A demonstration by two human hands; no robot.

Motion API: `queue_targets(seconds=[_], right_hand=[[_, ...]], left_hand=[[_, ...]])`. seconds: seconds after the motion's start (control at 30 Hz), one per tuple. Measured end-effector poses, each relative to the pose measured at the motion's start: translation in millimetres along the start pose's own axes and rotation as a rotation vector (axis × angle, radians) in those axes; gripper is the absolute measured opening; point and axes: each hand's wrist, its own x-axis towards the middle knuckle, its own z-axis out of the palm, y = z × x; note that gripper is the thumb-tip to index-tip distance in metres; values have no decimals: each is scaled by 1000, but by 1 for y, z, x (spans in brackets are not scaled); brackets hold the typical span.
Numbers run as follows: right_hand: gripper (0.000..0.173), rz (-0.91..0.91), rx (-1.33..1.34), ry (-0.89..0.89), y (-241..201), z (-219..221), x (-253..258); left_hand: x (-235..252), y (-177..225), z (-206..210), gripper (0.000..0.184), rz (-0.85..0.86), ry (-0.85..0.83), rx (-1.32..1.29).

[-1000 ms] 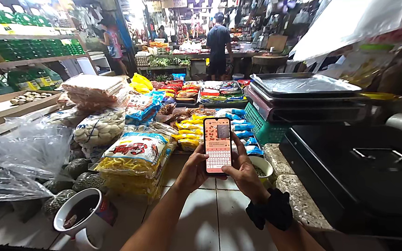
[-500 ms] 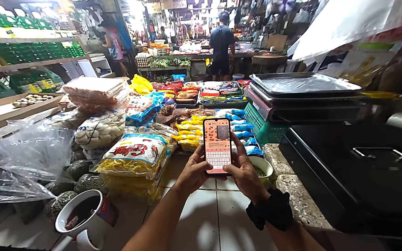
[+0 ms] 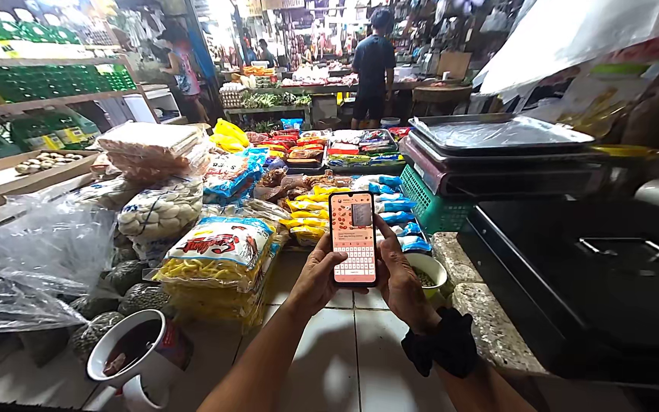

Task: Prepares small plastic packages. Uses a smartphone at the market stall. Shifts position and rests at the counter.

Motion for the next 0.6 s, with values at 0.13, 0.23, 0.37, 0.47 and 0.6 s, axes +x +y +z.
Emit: queue_targets(seconds=[0.13, 0.23, 0.37, 0.47, 0.6], right_hand=[[56, -8, 30, -26, 2, 0, 0], [56, 2, 18, -21, 1, 0, 0], [61, 15, -3, -6, 1, 0, 0], [79, 23, -18, 42, -1, 3, -2], [72, -53, -19, 110, 1, 6, -4]], left_hand=[[0, 1, 4, 48, -5, 61, 36], [0, 0, 3, 39, 6, 53, 33], [0, 0, 5, 39, -3, 75, 47], [-2, 0, 6, 41, -9, 58, 28], [-1, -3, 3, 44, 12, -51, -20]])
